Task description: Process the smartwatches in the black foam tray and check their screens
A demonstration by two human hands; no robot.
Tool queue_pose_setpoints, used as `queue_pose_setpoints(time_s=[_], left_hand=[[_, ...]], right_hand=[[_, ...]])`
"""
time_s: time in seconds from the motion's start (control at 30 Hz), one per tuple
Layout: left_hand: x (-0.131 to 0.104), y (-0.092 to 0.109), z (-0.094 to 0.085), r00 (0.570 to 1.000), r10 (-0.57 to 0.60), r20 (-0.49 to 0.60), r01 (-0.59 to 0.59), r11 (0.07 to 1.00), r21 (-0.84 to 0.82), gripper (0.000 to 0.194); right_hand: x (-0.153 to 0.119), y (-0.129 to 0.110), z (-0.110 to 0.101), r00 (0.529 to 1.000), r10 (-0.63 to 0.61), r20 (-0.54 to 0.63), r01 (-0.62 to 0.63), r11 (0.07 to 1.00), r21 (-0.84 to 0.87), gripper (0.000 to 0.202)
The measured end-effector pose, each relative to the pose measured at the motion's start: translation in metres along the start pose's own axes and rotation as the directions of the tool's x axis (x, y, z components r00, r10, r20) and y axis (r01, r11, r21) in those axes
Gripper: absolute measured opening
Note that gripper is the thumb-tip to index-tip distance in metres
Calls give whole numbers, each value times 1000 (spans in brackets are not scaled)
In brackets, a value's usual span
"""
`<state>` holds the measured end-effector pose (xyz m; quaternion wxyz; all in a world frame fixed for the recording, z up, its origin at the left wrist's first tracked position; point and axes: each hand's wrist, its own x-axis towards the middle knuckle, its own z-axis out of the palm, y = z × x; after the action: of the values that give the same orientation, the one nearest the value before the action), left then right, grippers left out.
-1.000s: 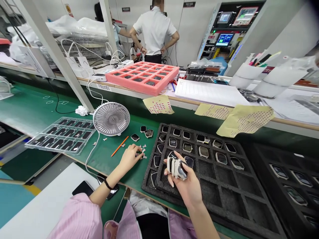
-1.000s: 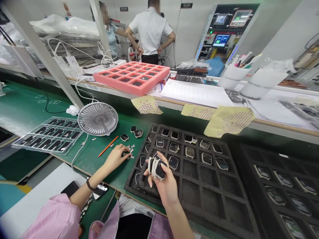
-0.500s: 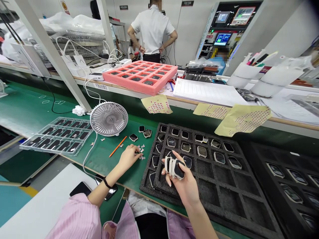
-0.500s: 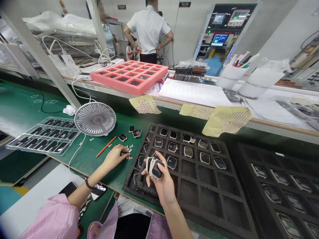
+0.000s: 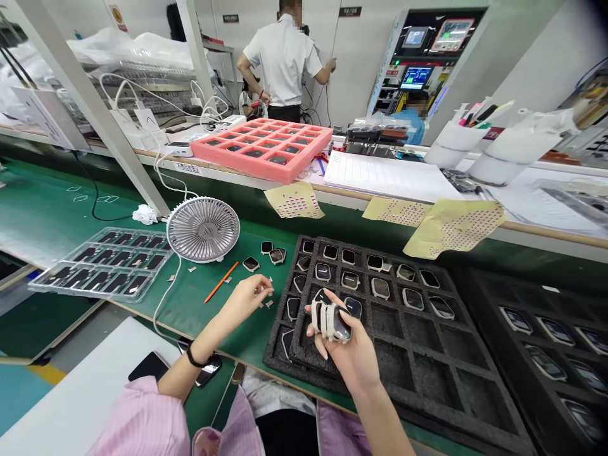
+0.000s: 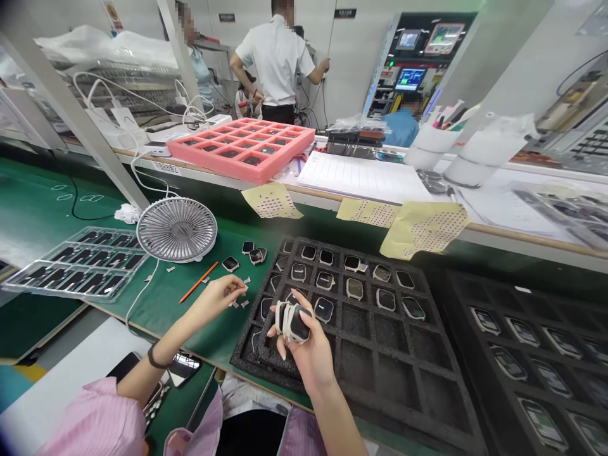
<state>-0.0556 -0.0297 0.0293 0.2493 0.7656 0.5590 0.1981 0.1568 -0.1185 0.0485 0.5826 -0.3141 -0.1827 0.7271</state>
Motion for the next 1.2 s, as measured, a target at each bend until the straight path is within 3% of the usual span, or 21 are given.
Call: queue_pose_setpoints(time_s=[0.1, 0.17, 0.27, 0.37, 0.57, 0.7, 0.8, 0.9, 1.07, 1.2], left_hand=[[-14, 29, -11, 957, 278, -79, -289, 923, -253, 18], [-21, 43, -16, 879, 464, -113, -471, 804, -363, 15], [-24, 52, -19, 748, 657, -95, -622, 644, -447, 12], [-21, 52, -20, 659, 749, -70, -699, 576, -425, 13], [-19, 58, -33, 561, 828, 18, -775, 533, -340, 15], [-19, 65, -40, 564, 800, 206, -756, 600, -261, 16], [-17, 67, -41, 559, 778, 287, -707, 628, -326, 14], [-16, 65, -37, 568, 767, 299, -633, 639, -436, 11], [-17, 52, -28, 668, 685, 291, -480, 695, -535, 17], [-25, 47, -22, 680, 661, 317, -447, 717, -535, 25]], right_hand=[[1, -2, 2, 998, 59, 27, -60, 998, 28, 49], [0, -3, 3, 994, 99, 45, -101, 994, 46, 49], [-2, -3, 5, 985, 153, 82, -159, 985, 70, 52], [-3, -4, 5, 979, 170, 114, -180, 980, 84, 57], [-4, -2, 1, 956, 229, 184, -236, 971, 22, 62], [-4, 1, -3, 950, 246, 194, -241, 969, -48, 57], [-4, 5, -4, 943, 261, 208, -249, 965, -84, 54], [-6, 8, -3, 938, 263, 225, -245, 964, -107, 52], [-13, 9, 1, 937, 263, 230, -207, 948, -243, 53], [-17, 15, 2, 935, 287, 208, -218, 929, -298, 57]])
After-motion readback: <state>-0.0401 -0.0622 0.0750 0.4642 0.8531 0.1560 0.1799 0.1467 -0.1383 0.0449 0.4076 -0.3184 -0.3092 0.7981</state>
